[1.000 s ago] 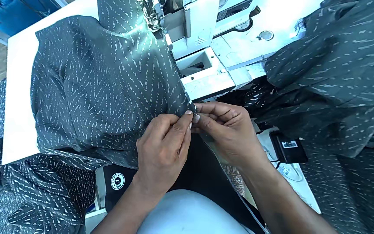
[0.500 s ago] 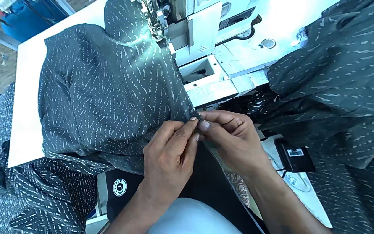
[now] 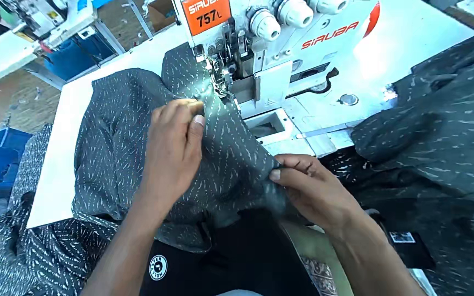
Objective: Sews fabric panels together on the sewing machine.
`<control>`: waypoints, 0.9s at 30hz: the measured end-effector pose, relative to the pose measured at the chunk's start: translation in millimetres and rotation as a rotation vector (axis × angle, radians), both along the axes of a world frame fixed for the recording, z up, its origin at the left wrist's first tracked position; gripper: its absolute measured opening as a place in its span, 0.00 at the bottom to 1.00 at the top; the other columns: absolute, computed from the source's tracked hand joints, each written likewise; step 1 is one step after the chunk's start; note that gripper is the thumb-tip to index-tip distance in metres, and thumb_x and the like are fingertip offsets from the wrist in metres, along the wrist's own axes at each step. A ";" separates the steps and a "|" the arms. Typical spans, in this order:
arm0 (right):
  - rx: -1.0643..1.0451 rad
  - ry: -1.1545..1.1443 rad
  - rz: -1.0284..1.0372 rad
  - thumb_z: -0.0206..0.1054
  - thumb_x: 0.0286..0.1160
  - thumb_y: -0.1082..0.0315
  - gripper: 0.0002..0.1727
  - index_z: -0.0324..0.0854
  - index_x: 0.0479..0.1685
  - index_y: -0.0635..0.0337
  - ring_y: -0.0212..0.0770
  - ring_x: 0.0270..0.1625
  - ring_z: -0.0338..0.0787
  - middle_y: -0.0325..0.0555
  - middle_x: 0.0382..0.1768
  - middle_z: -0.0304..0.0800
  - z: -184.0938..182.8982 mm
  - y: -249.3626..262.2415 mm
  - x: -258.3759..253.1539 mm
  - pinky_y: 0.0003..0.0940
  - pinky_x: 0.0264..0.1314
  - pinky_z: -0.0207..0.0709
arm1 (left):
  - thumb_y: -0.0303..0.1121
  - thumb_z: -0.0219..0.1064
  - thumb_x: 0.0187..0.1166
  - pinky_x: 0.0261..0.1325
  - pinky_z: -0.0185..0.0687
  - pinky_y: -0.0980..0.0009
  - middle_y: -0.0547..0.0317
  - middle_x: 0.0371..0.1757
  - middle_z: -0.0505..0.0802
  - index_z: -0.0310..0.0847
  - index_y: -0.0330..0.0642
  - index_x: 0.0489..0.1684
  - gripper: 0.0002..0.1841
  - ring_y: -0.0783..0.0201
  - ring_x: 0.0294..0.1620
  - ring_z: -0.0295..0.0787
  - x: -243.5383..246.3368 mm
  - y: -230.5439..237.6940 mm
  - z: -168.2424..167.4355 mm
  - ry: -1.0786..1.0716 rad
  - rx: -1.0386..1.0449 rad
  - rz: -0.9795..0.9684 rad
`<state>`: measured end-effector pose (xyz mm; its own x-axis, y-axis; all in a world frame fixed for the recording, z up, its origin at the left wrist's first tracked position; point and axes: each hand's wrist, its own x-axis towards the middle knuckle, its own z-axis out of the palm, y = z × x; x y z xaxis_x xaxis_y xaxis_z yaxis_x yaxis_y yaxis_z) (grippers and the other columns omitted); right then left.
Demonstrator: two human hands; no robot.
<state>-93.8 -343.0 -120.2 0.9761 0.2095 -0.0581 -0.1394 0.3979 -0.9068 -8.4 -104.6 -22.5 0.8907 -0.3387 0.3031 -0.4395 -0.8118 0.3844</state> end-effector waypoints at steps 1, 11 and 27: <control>0.030 0.001 0.004 0.68 0.76 0.62 0.08 0.91 0.36 0.54 0.30 0.27 0.87 0.43 0.28 0.89 -0.2 0.3 -2.8 0.25 0.28 0.83 | 0.46 0.44 0.92 0.79 0.67 0.50 0.60 0.78 0.82 0.83 0.48 0.73 0.25 0.55 0.80 0.72 -1.9 -3.4 -4.3 0.016 0.036 0.018; -0.142 -0.086 -0.176 0.65 0.77 0.64 0.07 0.88 0.40 0.54 0.31 0.22 0.84 0.42 0.23 0.85 -5.7 16.6 -14.2 0.24 0.22 0.79 | 0.47 0.43 0.92 0.92 0.51 0.49 0.57 0.87 0.73 0.73 0.44 0.82 0.27 0.55 0.92 0.57 9.0 -4.4 -16.9 0.049 0.035 -0.046; -0.048 -0.130 -0.382 0.62 0.81 0.75 0.05 0.80 0.36 0.63 0.33 0.23 0.88 0.42 0.23 0.86 23.9 74.4 60.1 0.29 0.26 0.87 | 0.47 0.43 0.92 0.95 0.38 0.48 0.51 0.88 0.72 0.71 0.41 0.84 0.29 0.52 0.94 0.54 167.6 25.6 -11.9 0.008 0.136 -0.388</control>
<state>-33.7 -268.5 -96.3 0.9830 -0.1694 0.0705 0.1277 0.3560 -0.9257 159.1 -79.0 -34.4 0.6910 -0.6865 0.2264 -0.7207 -0.6298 0.2898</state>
